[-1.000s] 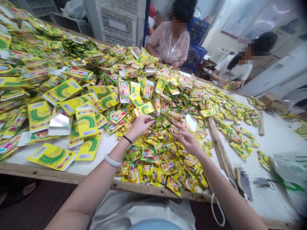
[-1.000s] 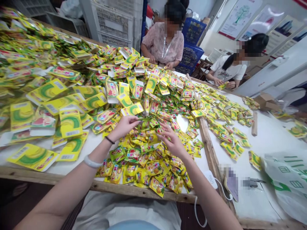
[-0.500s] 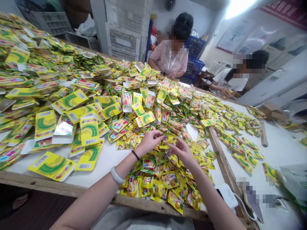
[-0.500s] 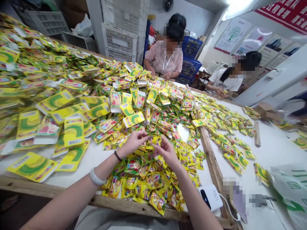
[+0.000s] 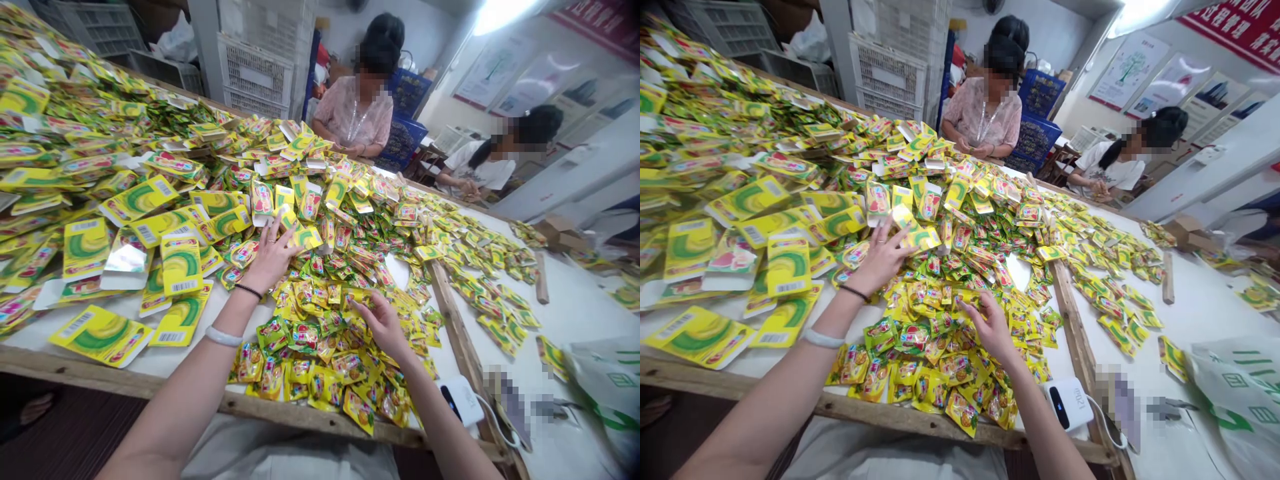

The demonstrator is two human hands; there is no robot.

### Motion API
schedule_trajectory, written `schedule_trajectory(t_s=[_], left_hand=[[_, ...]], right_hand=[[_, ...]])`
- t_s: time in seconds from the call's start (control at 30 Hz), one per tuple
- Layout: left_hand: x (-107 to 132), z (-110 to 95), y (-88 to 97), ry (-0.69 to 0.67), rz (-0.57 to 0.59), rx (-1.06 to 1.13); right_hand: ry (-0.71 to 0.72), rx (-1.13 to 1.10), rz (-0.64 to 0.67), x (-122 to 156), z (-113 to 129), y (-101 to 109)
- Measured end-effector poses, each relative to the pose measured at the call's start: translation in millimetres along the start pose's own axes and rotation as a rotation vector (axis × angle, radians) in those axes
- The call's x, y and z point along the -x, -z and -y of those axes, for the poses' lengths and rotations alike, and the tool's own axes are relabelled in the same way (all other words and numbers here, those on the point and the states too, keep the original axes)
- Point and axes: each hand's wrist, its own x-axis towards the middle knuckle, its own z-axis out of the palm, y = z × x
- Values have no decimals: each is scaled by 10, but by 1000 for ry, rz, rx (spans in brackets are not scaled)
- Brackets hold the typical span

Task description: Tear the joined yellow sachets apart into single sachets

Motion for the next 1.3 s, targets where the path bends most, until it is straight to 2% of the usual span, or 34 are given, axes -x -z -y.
schedule_trajectory(t_s=[0.1, 0.17, 0.23, 0.3, 0.4, 0.5, 0.57, 0.67, 0.7, 0.77, 0.87, 0.93, 1.0, 1.07, 1.13, 1.2, 1.3], left_hand=[[-42, -199, 110, -58, -54, 199], [-53, -379, 188, -86, -10, 467], [-47, -536, 220, -87, 70, 744], [-35, -640, 198, -39, 105, 933], [-26, -706, 113, 87, 118, 1113], [-9, -761, 46, 217, 168, 1281], [22, -833, 20, 225, 210, 1372], [83, -972, -20, 155, 333, 1478], [98, -1011, -40, 165, 355, 1500], [116, -1064, -87, 250, 316, 1505], [125, -1096, -163, 383, 226, 1505], [142, -1123, -202, 391, 316, 1541], [176, -1163, -224, 363, 472, 1590], [212, -1197, -231, 325, 599, 1627], [233, -1201, -227, 301, 661, 1645], [236, -1178, -223, 273, 676, 1629], [237, -1149, -235, 221, 693, 1556]], right_hand=[[148, 216, 34, -13, 141, -16], [218, 319, 84, -28, 237, -16], [229, 328, 147, -35, 309, -3], [191, 263, 160, -30, 343, 16], [121, 148, 112, 9, 327, 25], [23, -50, 159, 86, 291, -41], [-95, -250, 195, 150, 290, -130], [-244, -457, 182, 228, 319, -231], [-266, -483, 168, 240, 330, -228], [-275, -485, 105, 229, 349, -146], [-225, -435, -121, 124, 389, 89], [-137, -407, -292, 14, 439, 209], [-30, -376, -359, -95, 496, 239], [67, -323, -305, -176, 536, 200], [144, -223, -190, -213, 551, 156], [202, -68, -69, -213, 562, 165], [241, 201, 138, -183, 636, 284]])
